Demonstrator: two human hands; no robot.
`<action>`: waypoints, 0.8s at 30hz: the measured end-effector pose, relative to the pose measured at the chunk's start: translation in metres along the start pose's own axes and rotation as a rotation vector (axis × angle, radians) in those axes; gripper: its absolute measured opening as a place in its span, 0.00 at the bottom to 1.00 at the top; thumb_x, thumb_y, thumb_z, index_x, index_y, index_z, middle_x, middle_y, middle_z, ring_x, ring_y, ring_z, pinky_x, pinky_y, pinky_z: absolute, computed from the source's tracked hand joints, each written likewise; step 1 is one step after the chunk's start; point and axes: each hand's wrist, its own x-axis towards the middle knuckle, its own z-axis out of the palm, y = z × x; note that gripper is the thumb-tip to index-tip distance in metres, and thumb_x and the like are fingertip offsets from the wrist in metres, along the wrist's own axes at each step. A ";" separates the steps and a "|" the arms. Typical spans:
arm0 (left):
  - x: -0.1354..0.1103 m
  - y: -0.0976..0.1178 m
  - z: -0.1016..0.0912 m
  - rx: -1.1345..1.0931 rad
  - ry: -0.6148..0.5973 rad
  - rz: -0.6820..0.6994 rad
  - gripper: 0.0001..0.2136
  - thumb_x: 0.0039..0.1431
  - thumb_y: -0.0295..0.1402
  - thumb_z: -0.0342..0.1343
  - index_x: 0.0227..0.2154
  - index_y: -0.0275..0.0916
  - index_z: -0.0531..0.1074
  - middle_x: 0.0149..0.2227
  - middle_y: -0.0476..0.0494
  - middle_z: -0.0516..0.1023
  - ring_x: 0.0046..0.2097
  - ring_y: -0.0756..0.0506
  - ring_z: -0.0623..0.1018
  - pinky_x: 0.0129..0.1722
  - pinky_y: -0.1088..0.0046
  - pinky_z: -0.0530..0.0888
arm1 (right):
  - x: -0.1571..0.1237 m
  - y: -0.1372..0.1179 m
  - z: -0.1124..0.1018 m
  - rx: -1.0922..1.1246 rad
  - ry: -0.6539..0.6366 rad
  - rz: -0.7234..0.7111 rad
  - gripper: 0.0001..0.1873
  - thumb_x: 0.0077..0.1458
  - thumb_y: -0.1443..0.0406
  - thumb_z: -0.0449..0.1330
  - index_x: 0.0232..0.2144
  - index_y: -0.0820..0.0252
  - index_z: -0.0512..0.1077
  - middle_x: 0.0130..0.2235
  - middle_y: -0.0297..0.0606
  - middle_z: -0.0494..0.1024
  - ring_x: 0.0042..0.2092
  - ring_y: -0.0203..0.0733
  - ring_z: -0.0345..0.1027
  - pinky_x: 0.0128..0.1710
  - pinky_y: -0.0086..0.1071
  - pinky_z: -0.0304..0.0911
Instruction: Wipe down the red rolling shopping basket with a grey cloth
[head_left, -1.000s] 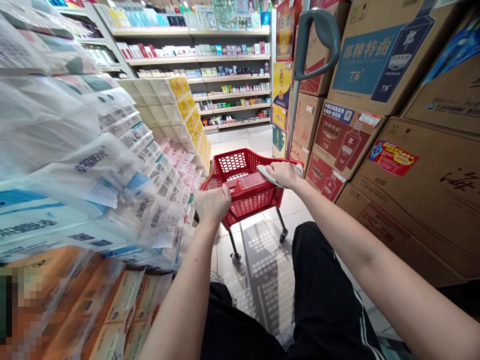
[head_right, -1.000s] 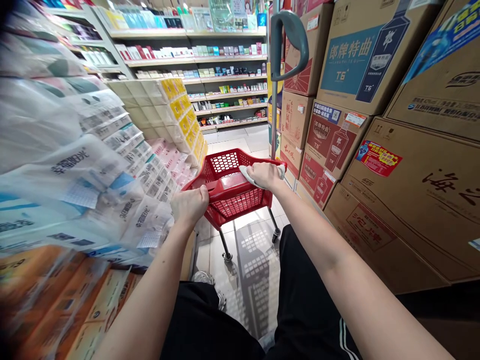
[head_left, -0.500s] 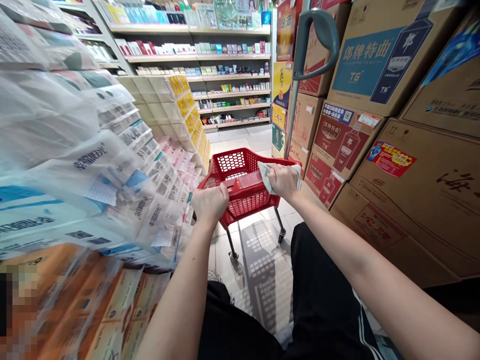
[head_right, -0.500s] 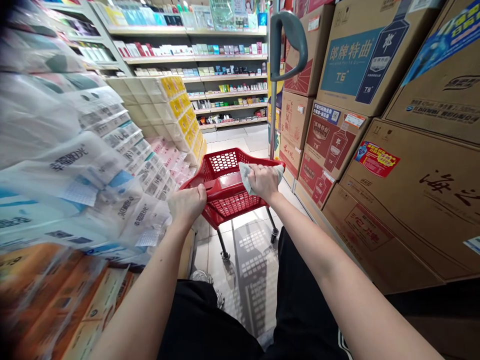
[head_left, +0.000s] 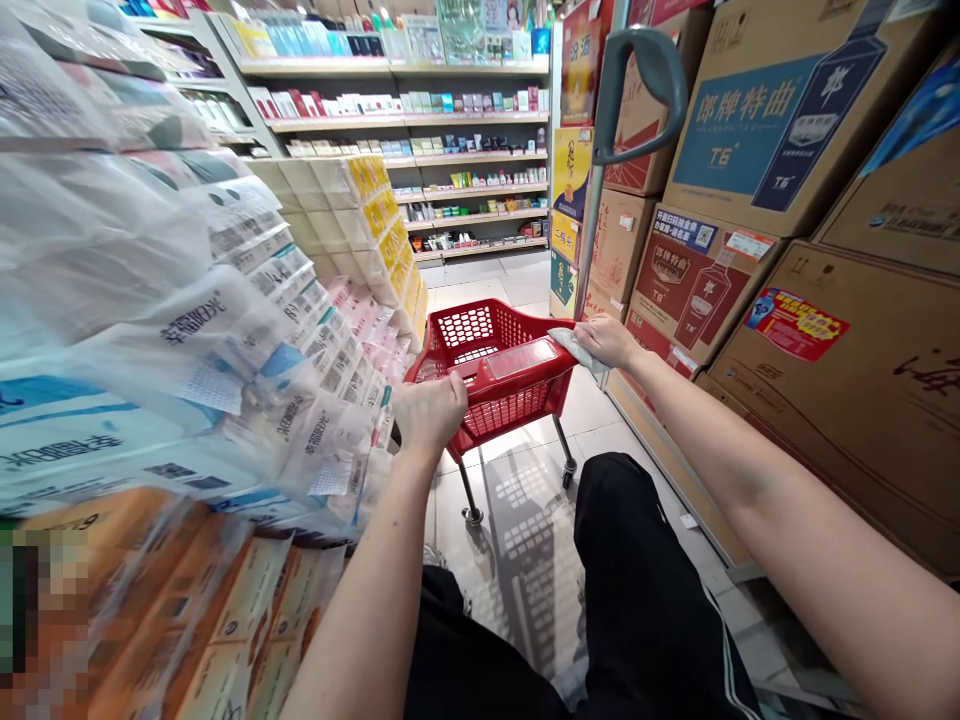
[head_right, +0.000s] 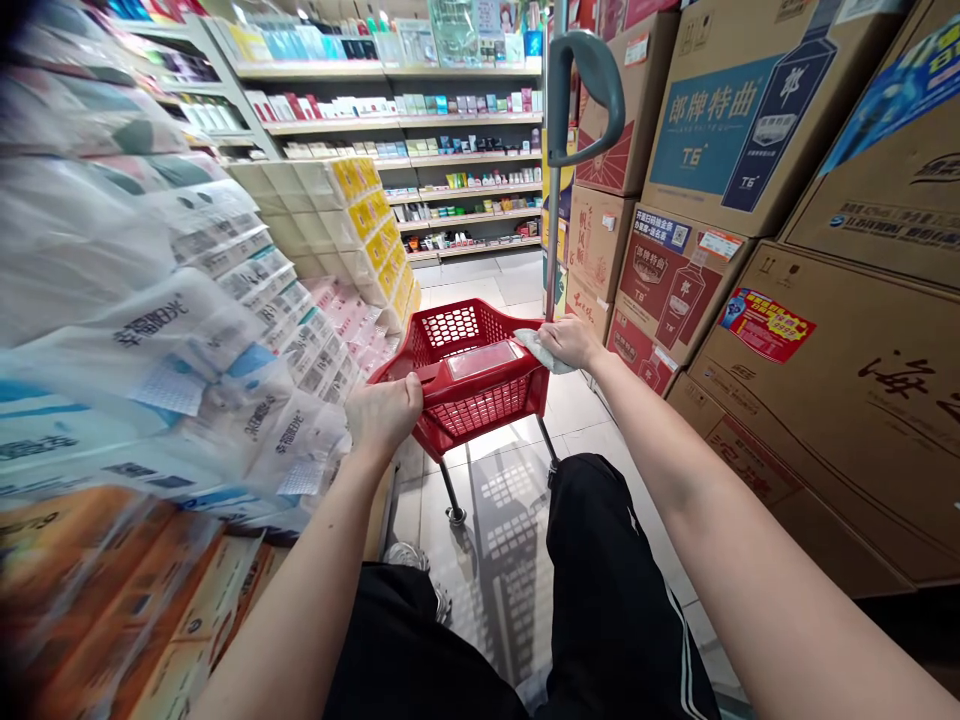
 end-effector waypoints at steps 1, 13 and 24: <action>0.000 0.000 0.001 0.000 0.000 -0.003 0.33 0.62 0.40 0.27 0.29 0.30 0.78 0.26 0.32 0.77 0.31 0.40 0.76 0.33 0.66 0.62 | 0.002 0.001 0.001 0.005 0.000 0.004 0.27 0.63 0.63 0.36 0.31 0.62 0.74 0.33 0.39 0.78 0.38 0.36 0.68 0.47 0.31 0.51; 0.005 0.016 0.007 -0.007 0.033 -0.112 0.30 0.62 0.38 0.30 0.30 0.29 0.78 0.26 0.32 0.77 0.32 0.40 0.76 0.34 0.65 0.62 | 0.022 -0.048 0.008 -0.062 0.068 0.474 0.30 0.63 0.58 0.37 0.34 0.65 0.77 0.36 0.49 0.79 0.41 0.47 0.70 0.42 0.37 0.54; 0.008 0.009 0.009 -0.007 0.048 -0.095 0.30 0.62 0.38 0.30 0.30 0.29 0.78 0.26 0.31 0.77 0.32 0.39 0.77 0.34 0.64 0.63 | 0.018 -0.079 0.001 0.032 0.066 0.437 0.32 0.63 0.53 0.35 0.36 0.61 0.75 0.39 0.45 0.79 0.41 0.46 0.70 0.42 0.36 0.51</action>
